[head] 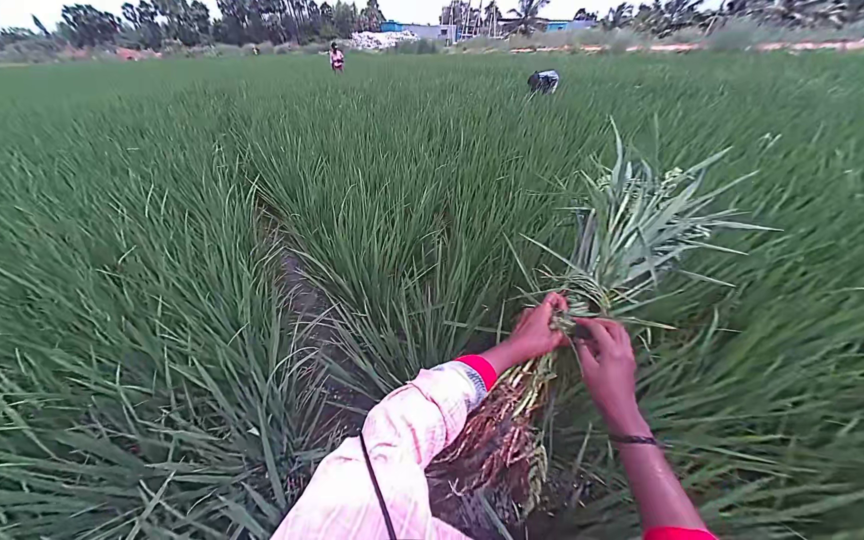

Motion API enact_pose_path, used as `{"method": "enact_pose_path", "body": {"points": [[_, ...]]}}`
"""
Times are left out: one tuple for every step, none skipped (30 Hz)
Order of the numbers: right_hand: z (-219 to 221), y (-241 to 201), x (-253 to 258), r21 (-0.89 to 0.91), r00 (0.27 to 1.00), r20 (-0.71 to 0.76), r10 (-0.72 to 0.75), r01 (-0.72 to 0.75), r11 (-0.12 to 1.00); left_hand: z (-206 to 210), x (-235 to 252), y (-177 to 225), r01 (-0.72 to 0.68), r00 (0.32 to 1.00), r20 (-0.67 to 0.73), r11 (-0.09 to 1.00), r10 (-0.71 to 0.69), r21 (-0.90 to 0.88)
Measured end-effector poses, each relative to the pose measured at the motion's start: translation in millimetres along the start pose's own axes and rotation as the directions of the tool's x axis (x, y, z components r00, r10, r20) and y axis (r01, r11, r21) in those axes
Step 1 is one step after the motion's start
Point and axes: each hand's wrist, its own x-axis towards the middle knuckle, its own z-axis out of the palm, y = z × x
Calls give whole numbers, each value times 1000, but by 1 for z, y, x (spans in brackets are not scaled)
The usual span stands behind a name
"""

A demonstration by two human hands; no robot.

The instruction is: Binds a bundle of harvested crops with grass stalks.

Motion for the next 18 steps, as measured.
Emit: {"method": "enact_pose_path", "body": {"points": [[3,-4,-3,28,1000,-12,8,-8,1000,0,1,3,56,998,-16,998,-56,1],[3,-6,-7,56,1000,-12,18,-17,998,1,1,5,97,995,-28,995,-97,4],[0,-4,-12,94,999,-6,35,-34,995,4,1,6,138,990,-33,990,-137,15],[-6,0,-17,149,998,-17,68,-65,987,5,1,7,185,982,-31,983,-184,16],[-13,5,-22,214,990,-62,124,-108,971,6,1,8,218,976,-26,976,-217,8],[-20,10,-23,301,970,-115,215,-173,938,6,1,7,223,974,-30,975,-223,-3],[-29,15,-25,425,928,-133,348,-264,866,6,1,6,218,975,-30,976,-218,-14],[-36,19,-26,550,869,-107,483,-353,757,7,0,5,194,981,-22,981,-194,-27],[-41,22,-26,650,813,-36,581,-422,632,9,-3,2,147,989,-9,989,-147,-32],[-44,25,-26,710,775,55,630,-474,521,13,-5,-1,94,996,18,995,-93,-43],[-44,27,-25,734,754,145,640,-516,442,16,-7,-4,46,997,58,997,-43,-57],[-42,27,-25,737,743,219,632,-550,392,21,-9,-7,4,995,104,998,4,-70],[-40,23,-25,732,737,255,626,-570,373,26,-11,-9,-30,987,155,996,42,-79],[-35,18,-25,722,729,254,636,-580,377,33,-13,-12,-54,977,200,996,69,-77],[-31,15,-25,720,715,224,663,-580,381,40,-15,-14,-66,969,233,996,77,-55],[-27,18,-25,730,700,187,689,-568,379,45,-15,-13,-79,959,272,997,73,9],[-22,21,-29,751,675,146,723,-552,363,46,-17,-8,-69,939,344,991,27,111],[-19,25,-32,775,648,114,753,-532,342,47,-16,-1,-70,913,406,971,-30,230]]}}
